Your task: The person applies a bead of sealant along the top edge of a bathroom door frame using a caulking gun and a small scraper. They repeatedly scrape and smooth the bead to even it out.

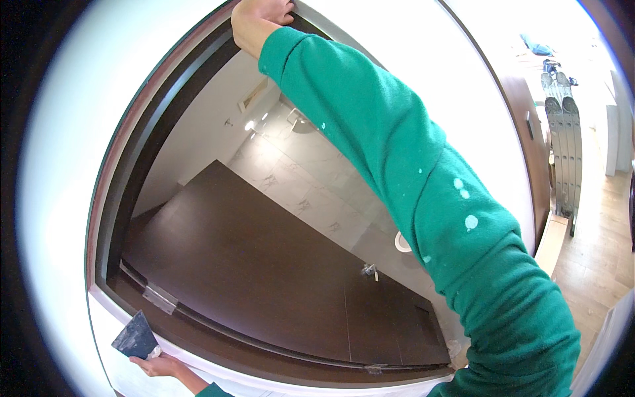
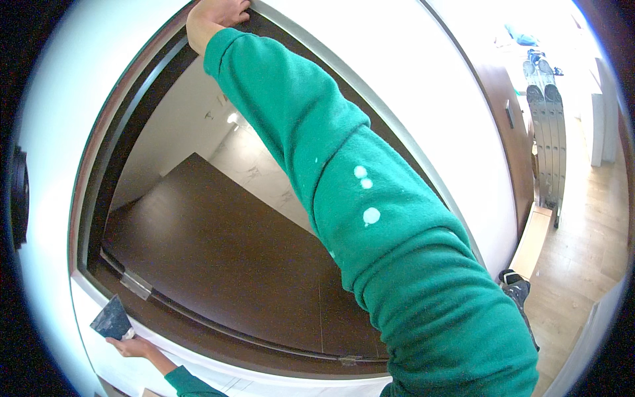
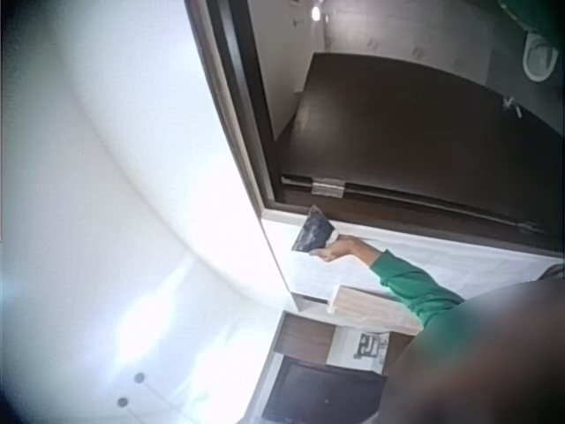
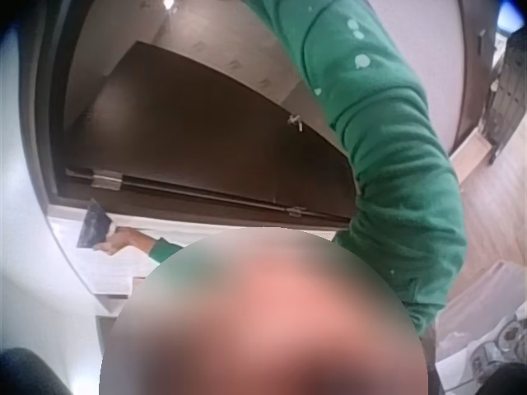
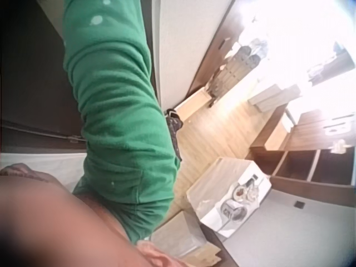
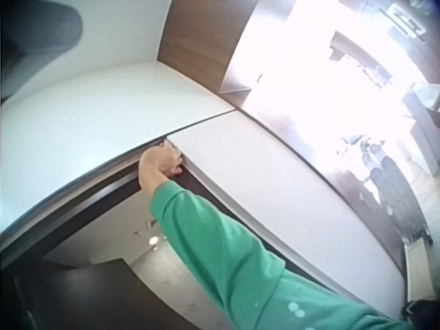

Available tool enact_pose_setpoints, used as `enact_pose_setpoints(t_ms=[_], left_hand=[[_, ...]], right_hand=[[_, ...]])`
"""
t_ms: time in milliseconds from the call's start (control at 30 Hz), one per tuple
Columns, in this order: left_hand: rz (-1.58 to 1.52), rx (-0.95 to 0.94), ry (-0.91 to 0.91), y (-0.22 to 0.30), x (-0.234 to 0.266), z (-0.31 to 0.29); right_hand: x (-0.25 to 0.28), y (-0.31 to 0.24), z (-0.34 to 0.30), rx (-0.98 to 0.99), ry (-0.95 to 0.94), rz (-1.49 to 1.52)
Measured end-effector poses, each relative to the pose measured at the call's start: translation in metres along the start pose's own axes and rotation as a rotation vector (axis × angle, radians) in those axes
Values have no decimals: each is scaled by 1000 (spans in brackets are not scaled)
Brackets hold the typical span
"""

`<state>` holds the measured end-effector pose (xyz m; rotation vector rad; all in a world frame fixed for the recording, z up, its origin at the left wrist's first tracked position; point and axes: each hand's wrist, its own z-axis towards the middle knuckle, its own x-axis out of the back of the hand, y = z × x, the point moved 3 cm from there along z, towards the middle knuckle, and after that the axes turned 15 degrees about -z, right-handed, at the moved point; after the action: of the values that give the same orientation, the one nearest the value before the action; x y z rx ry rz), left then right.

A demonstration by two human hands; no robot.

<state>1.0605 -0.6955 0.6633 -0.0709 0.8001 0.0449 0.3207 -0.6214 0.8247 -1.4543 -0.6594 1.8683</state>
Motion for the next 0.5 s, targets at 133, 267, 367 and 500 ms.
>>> enact_pose_setpoints(t_ms=[133,267,367,500], left_hand=[[1,-5,15,-1,1,1],[-18,28,19,0,-1,1],[-28,30,-12,1,-3,0],[5,-2,-23,2,-1,0]], right_hand=[[-6,3,3,-175,-82,257],[-5,2,3,78,-67,34],[-5,6,4,109,-18,17],[-11,8,8,177,17,-47]])
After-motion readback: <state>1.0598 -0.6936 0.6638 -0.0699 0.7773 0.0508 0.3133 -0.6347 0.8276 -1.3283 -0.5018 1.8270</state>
